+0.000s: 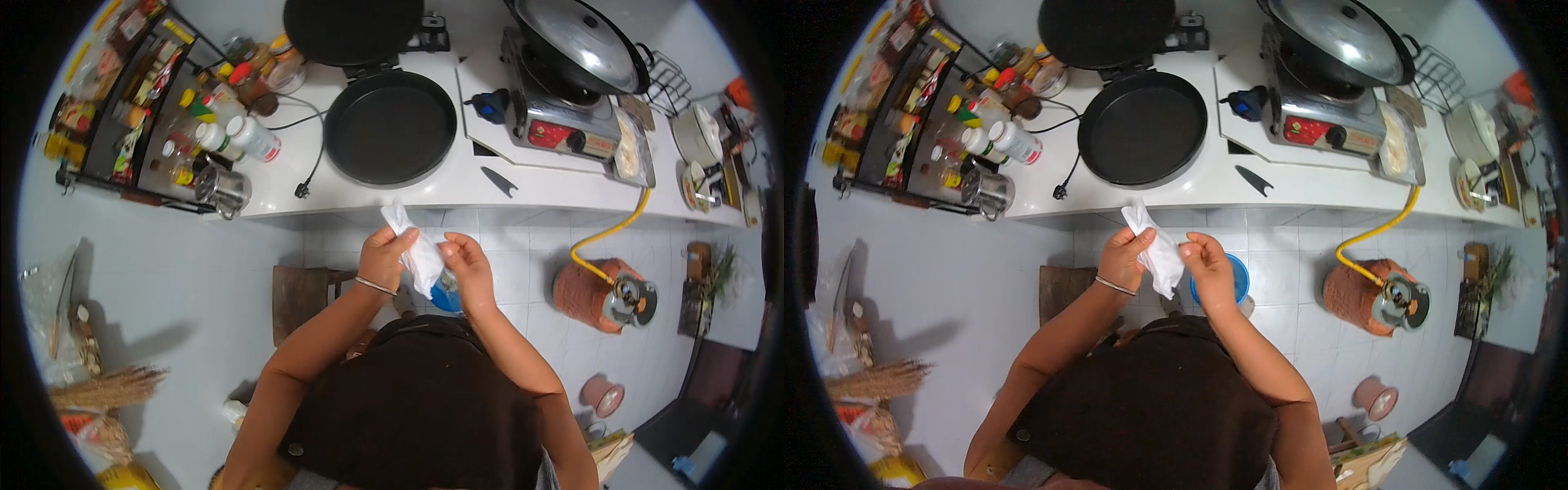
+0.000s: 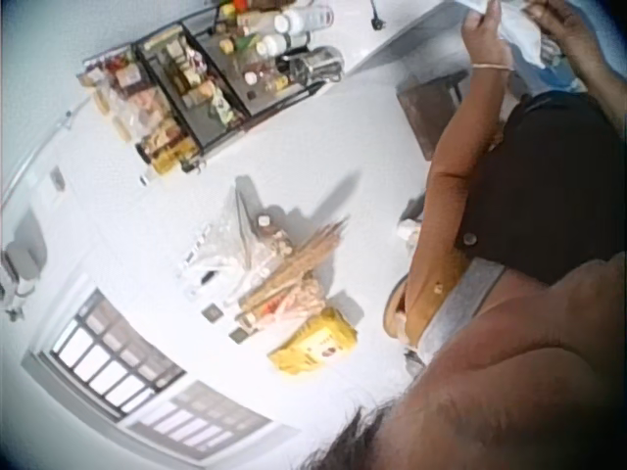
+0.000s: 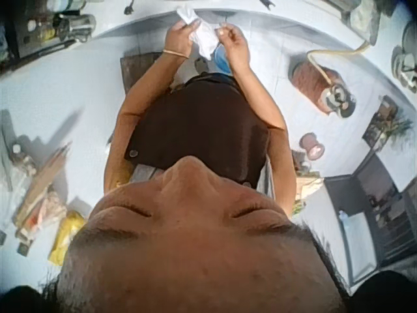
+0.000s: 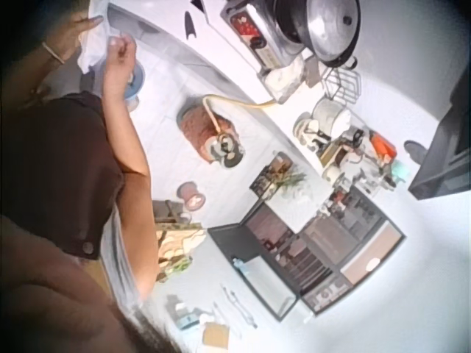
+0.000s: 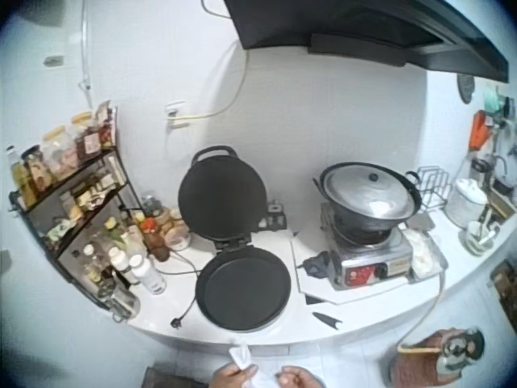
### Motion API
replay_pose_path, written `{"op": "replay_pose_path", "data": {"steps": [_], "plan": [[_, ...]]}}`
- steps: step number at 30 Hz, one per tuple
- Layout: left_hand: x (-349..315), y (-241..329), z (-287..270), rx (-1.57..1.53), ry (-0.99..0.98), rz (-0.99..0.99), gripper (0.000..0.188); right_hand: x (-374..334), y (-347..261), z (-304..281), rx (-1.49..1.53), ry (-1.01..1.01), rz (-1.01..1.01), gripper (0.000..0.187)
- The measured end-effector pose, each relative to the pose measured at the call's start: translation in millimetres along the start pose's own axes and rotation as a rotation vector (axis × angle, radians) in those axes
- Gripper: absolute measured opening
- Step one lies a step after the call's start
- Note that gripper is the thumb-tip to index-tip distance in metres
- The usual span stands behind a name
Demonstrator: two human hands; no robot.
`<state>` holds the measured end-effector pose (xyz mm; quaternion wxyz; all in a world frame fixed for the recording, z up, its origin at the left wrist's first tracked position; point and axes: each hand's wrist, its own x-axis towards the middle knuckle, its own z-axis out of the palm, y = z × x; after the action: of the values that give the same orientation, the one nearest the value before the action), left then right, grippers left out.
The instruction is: The person wipes the inside and outside of an electric griddle with a cloth, then cleans the nearby countertop and the top of a gas tank.
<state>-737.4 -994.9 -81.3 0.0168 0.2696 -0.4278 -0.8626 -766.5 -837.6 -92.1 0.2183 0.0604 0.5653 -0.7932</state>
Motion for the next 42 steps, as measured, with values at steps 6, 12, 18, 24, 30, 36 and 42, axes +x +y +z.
{"op": "replay_pose_path", "data": {"steps": [6,12,18,24,30,36,42], "plan": [[1,1,18,0.171,-0.096,-0.114,0.022,-17,-22,8,-0.571,0.082,-0.499,0.022],[3,-17,39,0.328,-0.079,-0.063,0.019,-14,-12,-40,-0.15,0.142,-0.169,0.009],[-3,-26,69,0.352,-0.019,-0.03,0.017,-8,1,-70,-0.292,0.231,-0.365,0.008],[0,-28,93,1.408,-0.461,0.65,0.02,-16,0,-64,0.39,0.024,-0.062,0.029],[16,-38,74,1.235,-1.04,0.522,0.045,9,23,-71,1.011,0.03,0.397,0.042],[38,10,-23,1.184,-0.763,0.106,0.028,59,37,-42,1.105,0.339,0.165,0.036],[56,75,-127,1.115,-0.276,-0.03,0.015,162,5,4,0.477,0.315,-0.227,0.062]]}}
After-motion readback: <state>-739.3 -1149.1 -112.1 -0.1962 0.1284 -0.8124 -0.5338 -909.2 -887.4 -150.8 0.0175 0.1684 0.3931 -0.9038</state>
